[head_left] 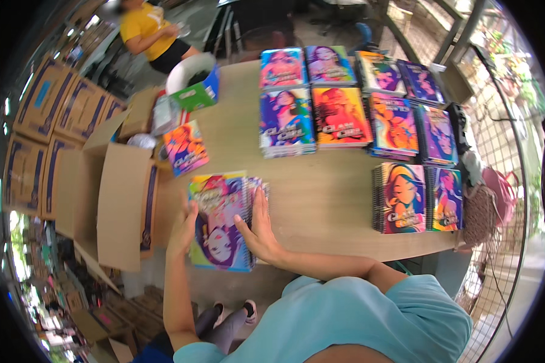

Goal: The person removes notebooks from plastic wrapping and stacks them on a table. They repeatedly pick up individual notebooks, place them into neat piles, and occasionally adjust the stacks. The workspace contains cardboard boxes and other supplies.

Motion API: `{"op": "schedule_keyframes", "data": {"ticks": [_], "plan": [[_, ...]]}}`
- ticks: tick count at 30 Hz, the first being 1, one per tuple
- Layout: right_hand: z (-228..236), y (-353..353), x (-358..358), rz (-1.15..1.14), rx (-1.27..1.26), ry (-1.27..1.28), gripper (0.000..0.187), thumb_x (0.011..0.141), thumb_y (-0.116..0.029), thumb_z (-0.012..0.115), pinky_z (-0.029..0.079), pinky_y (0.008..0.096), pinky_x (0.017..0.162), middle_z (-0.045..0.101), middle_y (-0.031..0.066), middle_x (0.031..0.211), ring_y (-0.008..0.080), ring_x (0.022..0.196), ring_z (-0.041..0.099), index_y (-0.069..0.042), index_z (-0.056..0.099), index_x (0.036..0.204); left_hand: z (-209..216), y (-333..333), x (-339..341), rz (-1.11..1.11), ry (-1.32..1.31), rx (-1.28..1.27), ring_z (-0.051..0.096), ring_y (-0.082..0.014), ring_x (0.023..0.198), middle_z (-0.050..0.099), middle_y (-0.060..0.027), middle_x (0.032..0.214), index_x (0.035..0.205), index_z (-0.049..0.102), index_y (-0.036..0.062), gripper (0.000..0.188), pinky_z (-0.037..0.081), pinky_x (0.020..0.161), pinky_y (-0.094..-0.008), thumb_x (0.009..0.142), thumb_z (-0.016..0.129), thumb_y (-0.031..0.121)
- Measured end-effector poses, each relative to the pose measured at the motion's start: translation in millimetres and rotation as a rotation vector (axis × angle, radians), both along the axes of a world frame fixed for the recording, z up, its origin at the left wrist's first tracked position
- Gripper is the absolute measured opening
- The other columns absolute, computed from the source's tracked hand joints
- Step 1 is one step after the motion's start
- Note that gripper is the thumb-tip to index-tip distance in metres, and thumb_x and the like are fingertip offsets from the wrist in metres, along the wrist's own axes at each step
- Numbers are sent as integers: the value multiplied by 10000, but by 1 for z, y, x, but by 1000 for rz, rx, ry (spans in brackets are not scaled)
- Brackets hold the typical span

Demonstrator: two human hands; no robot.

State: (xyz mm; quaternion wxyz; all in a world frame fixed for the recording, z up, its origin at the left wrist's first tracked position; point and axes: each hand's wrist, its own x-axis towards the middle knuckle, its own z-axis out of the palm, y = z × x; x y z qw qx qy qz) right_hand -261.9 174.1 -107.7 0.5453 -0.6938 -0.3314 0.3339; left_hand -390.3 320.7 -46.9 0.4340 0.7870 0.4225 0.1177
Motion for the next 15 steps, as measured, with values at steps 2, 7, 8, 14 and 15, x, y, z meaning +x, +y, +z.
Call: {"op": "schedule_keyframes", "data": {"ticks": [2,7,8,14,15], "plan": [[10,-13,55,-126,202,-80,831,860,-185,613,175,402,1108,86,230,1495,339,1395,91,3,51,1443,35,-17,33,-75,70,420,198,-293,1380,229,-171,1485,1427,267,51,663,159,1114,-386,891,528,343],[-29,-56,332,-473,239,-449,498,791,-188,702,429,354,925,569,168,1172,277,1099,548,1,505,1208,71,-78,215,-689,-48,627,306,-330,1319,357,-159,1394,1327,461,135,635,234,1081,-443,756,708,262],[-32,-64,383,-560,131,-521,433,769,-167,704,454,362,879,614,166,1062,304,1033,582,-3,547,1138,57,-91,254,-819,-67,647,353,-327,1285,404,-146,1349,1308,488,161,619,264,1062,-456,742,718,264],[-55,-42,592,-506,-379,-761,581,725,-318,706,460,442,874,587,293,1036,405,1001,574,44,491,1125,-84,-150,483,-1190,-117,947,384,-302,1225,436,-145,1252,1242,540,201,456,307,987,-549,804,634,283],[-55,-33,607,-493,-452,-733,612,723,-332,707,459,442,885,581,301,1050,411,1018,568,50,472,1139,-99,-154,514,-1210,-71,1036,357,-310,1258,416,-156,1277,1246,538,217,421,292,997,-577,833,597,277]]}}
